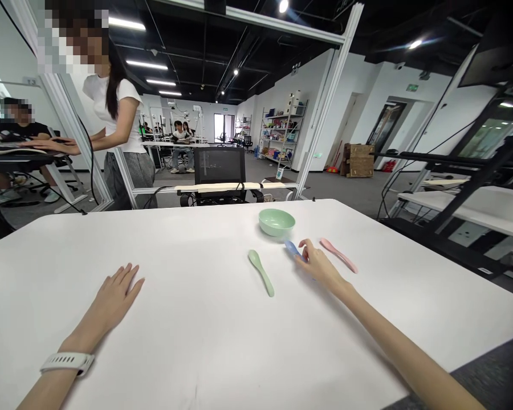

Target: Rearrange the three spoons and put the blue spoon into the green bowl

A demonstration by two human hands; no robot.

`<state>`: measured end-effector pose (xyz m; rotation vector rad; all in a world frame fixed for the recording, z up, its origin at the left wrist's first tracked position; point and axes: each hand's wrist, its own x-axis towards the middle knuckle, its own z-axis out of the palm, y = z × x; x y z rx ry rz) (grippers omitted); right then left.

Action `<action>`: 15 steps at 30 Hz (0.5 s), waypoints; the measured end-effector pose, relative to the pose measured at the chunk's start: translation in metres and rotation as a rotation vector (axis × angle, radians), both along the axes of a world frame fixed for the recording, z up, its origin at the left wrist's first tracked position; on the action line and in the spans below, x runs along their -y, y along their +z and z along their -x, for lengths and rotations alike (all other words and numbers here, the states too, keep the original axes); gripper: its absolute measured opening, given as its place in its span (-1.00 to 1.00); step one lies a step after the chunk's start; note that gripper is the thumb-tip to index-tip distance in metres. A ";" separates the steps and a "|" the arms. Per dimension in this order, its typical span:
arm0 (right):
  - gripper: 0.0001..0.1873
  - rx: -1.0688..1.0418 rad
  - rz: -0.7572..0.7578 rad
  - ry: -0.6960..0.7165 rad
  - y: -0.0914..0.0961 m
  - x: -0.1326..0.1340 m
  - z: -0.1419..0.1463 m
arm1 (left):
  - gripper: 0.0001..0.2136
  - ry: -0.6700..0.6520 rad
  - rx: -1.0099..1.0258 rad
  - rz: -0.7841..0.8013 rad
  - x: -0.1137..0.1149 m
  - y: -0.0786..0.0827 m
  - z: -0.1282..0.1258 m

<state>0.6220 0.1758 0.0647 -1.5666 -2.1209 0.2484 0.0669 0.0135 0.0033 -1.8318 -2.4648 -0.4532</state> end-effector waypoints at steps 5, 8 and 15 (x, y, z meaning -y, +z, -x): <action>-0.74 0.043 0.013 -0.023 -0.010 0.001 0.000 | -0.22 0.005 0.022 0.025 0.000 0.004 -0.002; -0.73 0.060 0.030 -0.029 -0.011 0.001 -0.001 | -0.23 0.011 0.028 0.030 0.001 0.006 -0.004; -0.60 0.090 0.049 -0.110 -0.007 -0.002 -0.003 | -0.22 0.017 0.038 0.023 0.001 0.007 -0.006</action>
